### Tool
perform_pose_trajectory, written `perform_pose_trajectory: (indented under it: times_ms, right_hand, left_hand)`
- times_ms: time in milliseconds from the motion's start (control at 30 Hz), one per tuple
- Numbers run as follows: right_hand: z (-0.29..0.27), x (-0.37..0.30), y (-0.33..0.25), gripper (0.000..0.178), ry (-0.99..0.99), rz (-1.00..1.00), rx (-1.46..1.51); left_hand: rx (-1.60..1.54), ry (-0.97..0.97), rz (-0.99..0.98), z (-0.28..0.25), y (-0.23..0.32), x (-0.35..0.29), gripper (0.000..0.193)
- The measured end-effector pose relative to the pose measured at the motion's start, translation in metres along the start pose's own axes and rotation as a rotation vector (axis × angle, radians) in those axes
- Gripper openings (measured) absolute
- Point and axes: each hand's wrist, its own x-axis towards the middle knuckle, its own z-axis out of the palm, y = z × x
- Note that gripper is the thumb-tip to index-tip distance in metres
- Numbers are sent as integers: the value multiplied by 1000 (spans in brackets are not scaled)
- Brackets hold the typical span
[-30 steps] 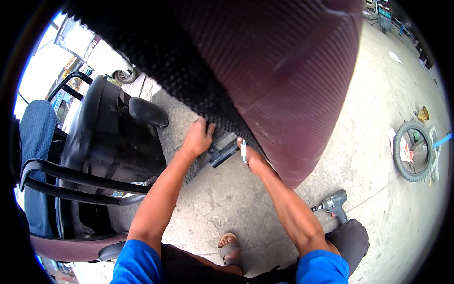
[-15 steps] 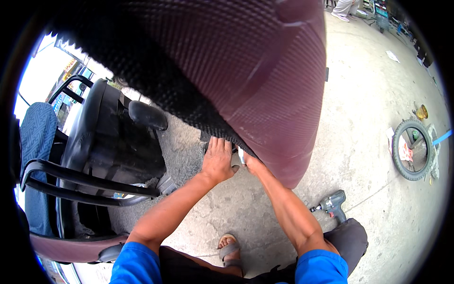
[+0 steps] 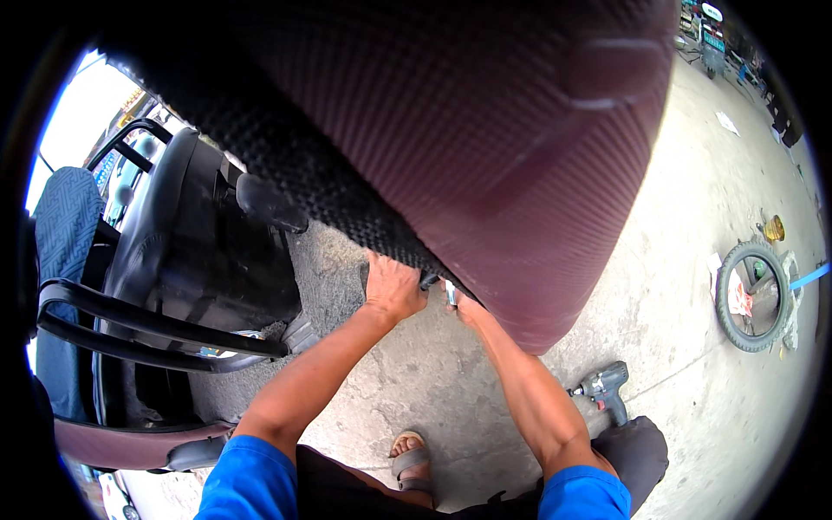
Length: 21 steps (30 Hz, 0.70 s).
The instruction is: The person selects a socket from a toolbox and attaches it to a cordless impact wrench. They then walk to a three-wheeled vehicle and use the tool to remove a bolt from the floor panel near the driver's seat. The person then manually removes the floor mat and continues to work on the vehicle's interior components.
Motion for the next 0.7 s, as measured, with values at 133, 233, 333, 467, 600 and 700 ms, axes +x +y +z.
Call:
perform_pose_trajectory:
  times_ms: [133, 233, 333, 467, 600, 700]
  right_hand:
    - [2, -6, -9, 37, -59, 20, -26]
    - [1, -11, -16, 37, -108, 36, -53]
    - [-18, -8, -26, 36, -170, 69, -80]
    - [-13, -14, -26, 32, -224, 75, -85]
    - [-23, -10, -27, 32, -283, 143, -37]
    - [-22, -17, -34, 29, -302, 143, -92]
  left_hand:
    - [13, -67, 54, -9, -2, 1, 90]
    - [9, -75, 79, -14, -1, 3, 86]
    - [1, 90, 89, -6, 6, 6, 89]
    - [-60, 90, 90, 1, 0, 7, 91]
    - [-67, 76, 101, 5, 4, 9, 90]
    - [-101, 40, 121, 3, 4, 8, 92]
